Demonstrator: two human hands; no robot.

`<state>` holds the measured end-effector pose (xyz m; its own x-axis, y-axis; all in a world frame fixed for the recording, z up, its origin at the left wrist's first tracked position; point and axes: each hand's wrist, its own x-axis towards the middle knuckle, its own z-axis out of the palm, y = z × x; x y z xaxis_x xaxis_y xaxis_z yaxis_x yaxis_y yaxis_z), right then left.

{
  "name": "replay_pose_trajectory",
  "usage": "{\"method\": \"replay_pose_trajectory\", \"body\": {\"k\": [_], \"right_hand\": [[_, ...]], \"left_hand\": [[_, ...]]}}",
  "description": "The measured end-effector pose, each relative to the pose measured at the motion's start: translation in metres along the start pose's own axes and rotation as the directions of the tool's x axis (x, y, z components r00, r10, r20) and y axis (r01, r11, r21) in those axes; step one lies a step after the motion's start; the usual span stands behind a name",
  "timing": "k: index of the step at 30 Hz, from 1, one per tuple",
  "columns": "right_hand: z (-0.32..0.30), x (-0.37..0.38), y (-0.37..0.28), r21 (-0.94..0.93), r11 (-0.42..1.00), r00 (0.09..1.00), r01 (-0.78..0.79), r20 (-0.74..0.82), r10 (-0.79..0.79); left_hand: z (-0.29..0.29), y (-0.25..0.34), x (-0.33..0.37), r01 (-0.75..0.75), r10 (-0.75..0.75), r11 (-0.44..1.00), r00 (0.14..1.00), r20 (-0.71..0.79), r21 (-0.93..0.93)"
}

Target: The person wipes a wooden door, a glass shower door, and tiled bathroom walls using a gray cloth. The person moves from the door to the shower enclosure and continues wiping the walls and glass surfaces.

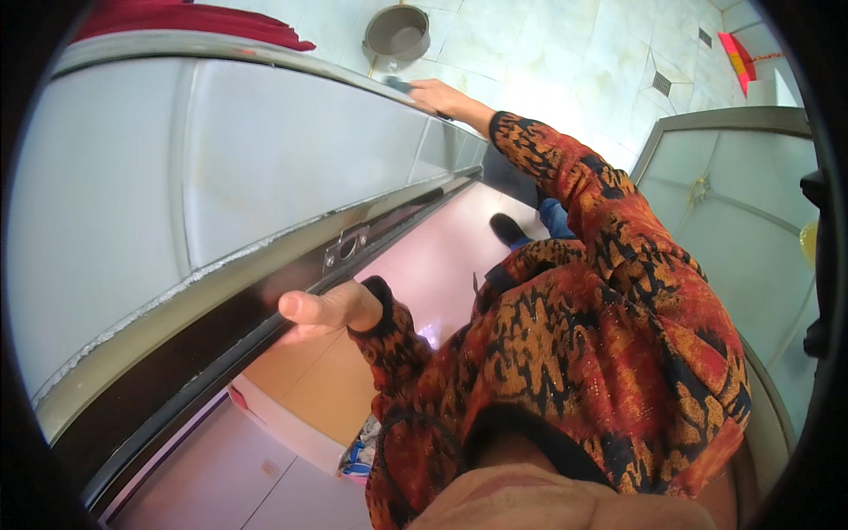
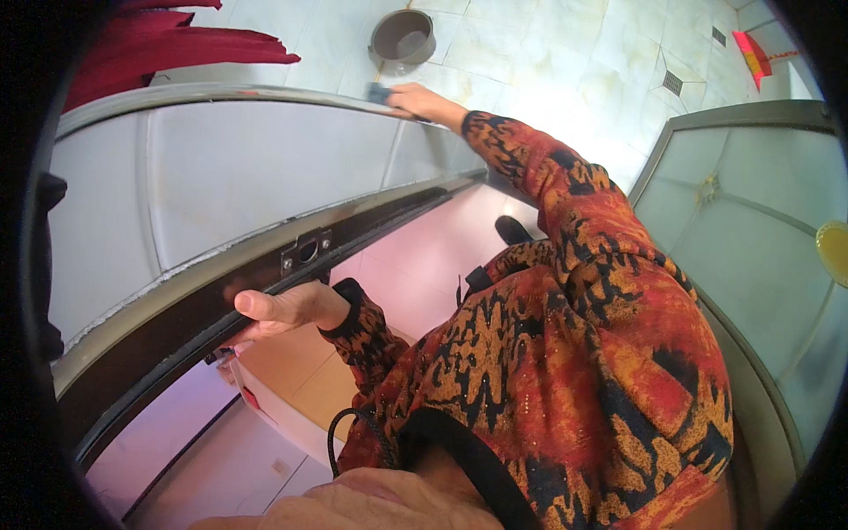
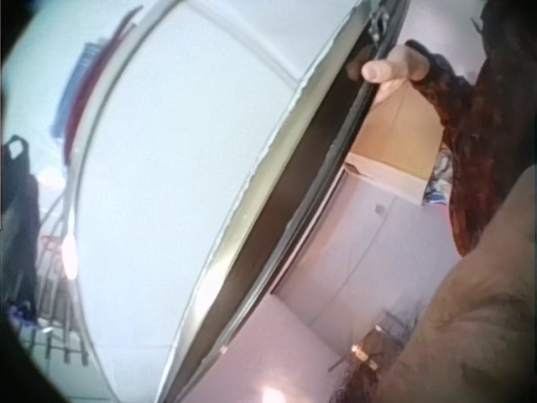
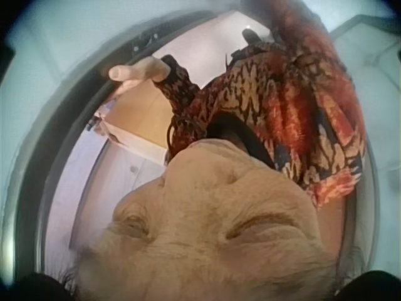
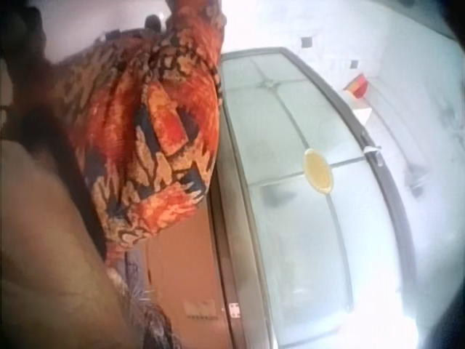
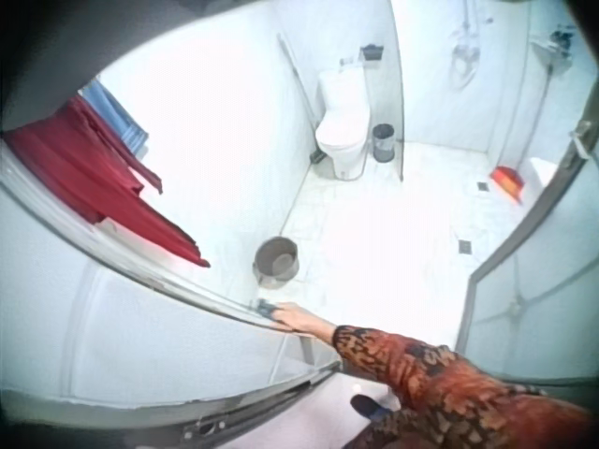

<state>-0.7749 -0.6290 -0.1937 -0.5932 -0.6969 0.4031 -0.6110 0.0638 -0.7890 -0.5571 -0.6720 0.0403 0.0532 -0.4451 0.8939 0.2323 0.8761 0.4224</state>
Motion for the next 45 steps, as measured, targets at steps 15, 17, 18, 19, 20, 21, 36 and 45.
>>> {"method": "replay_pose_trajectory", "body": {"k": [15,17,18,19,20,21,36,45], "right_hand": [[0.063,-0.104,-0.104,0.4,0.708,0.623,-0.582,-0.341,0.704],[0.047,-0.091,-0.125,0.361,0.81,0.72,-0.462,-0.38,0.58],[0.038,-0.084,-0.137,0.425,0.831,0.753,-0.359,-0.395,0.527],[0.03,-0.077,-0.151,0.498,0.813,0.771,-0.302,-0.374,0.515],[0.023,-0.062,-0.161,0.544,0.813,0.794,-0.207,-0.392,0.465],[0.013,-0.062,-0.174,0.591,0.792,0.813,-0.149,-0.383,0.439],[-0.024,-0.07,-0.22,0.346,0.928,0.978,0.137,0.103,-0.182],[-0.101,0.036,-0.239,-0.255,0.635,0.475,0.729,-0.479,-0.738]], "left_hand": [[0.033,-0.021,-0.005,0.049,-0.022,0.989,0.982,0.187,-0.139],[0.038,-0.032,-0.006,0.012,0.008,0.995,0.977,0.215,-0.095],[0.041,-0.038,-0.006,0.054,-0.011,0.986,0.967,0.255,-0.16],[0.044,-0.044,-0.007,0.035,0.007,0.986,0.968,0.25,-0.165],[0.048,-0.052,-0.005,-0.028,0.052,0.995,0.968,0.247,-0.098],[0.045,-0.056,-0.007,-0.069,0.07,0.998,0.965,0.253,-0.014],[-0.047,-0.024,-0.093,0.864,-0.761,0.494,0.484,0.432,-0.098],[0.044,-0.096,0.058,-0.035,0.034,0.998,0.999,-0.028,-0.057]]}}
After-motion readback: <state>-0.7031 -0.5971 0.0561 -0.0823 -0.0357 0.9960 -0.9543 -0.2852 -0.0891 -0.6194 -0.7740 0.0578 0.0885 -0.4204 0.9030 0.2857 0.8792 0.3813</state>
